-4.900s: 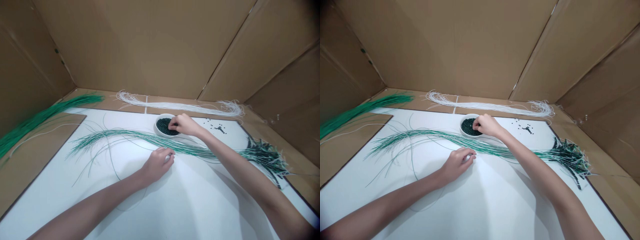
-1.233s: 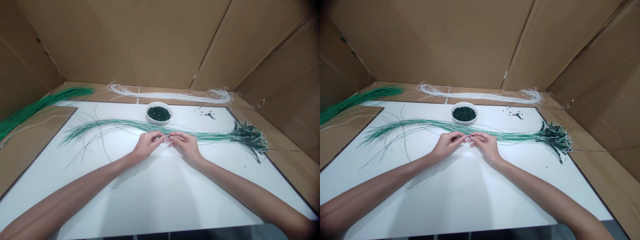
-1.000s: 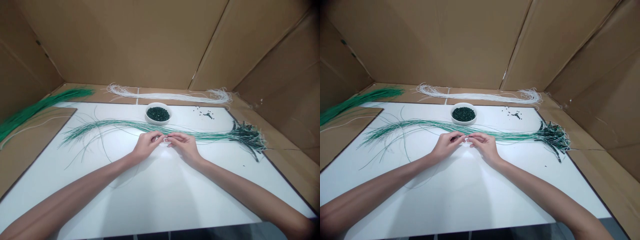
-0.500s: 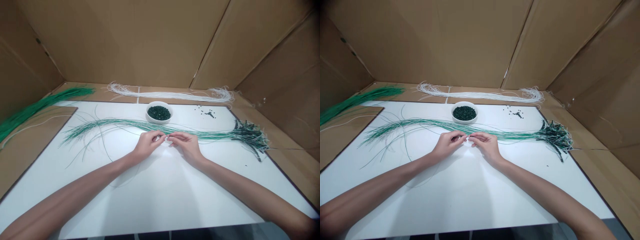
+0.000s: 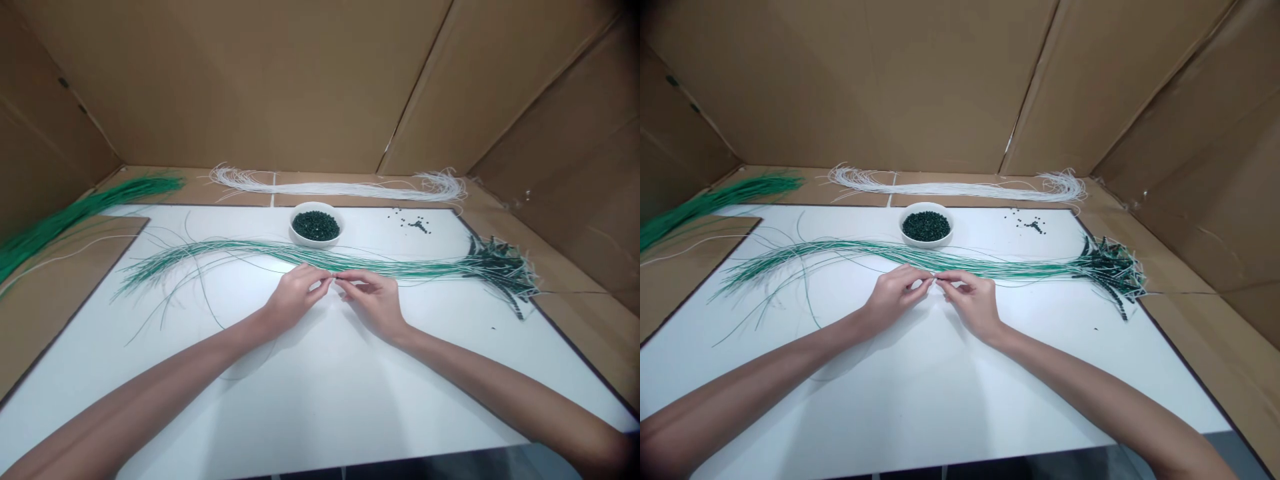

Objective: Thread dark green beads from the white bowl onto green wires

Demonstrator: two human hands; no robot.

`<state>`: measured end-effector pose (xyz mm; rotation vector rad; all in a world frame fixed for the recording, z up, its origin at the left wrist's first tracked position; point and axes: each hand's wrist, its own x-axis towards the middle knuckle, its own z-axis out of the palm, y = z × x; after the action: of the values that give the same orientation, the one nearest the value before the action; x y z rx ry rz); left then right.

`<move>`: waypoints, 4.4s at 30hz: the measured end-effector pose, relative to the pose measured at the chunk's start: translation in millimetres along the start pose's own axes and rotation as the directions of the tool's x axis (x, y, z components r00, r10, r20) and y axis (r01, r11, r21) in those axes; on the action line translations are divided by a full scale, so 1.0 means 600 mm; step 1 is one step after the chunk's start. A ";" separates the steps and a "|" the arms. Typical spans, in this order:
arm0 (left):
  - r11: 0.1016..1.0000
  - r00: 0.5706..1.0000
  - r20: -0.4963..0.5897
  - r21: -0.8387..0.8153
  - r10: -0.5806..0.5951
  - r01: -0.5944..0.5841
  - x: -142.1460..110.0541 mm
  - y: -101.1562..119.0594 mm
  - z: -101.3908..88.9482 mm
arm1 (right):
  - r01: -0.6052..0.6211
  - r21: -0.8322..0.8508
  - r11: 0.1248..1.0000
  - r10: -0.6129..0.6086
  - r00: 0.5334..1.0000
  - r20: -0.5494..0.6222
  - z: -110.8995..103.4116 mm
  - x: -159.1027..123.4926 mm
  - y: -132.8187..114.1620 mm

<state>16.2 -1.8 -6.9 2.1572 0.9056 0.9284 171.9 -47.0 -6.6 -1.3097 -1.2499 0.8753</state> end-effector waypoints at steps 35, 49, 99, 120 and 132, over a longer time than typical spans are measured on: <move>0.979 0.980 0.126 0.116 0.151 -0.166 -0.004 0.004 -0.007 | 0.292 -0.268 0.918 -0.304 0.953 -0.001 -0.012 0.008 0.007; 0.979 0.980 0.010 -0.054 -0.196 0.197 0.001 0.018 -0.011 | 0.126 0.020 0.992 -0.127 0.980 0.155 -0.016 0.016 0.012; 0.995 0.991 -0.087 -0.023 -0.104 0.102 0.026 -0.020 -0.019 | 0.136 0.049 0.989 -0.139 0.988 0.063 0.015 0.062 0.027; 0.999 0.996 -0.075 0.019 -0.048 0.050 0.024 -0.016 -0.020 | 0.133 0.153 0.979 -0.155 0.977 0.146 0.014 0.062 0.026; 0.998 1.000 -0.004 0.061 -0.026 0.027 0.025 -0.015 -0.022 | -0.013 0.131 0.991 0.006 0.999 0.051 0.018 0.062 0.017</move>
<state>10.2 18.6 -0.6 2.1900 0.9733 0.9024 170.0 -7.6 -12.5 -1.1965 -1.2053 0.9862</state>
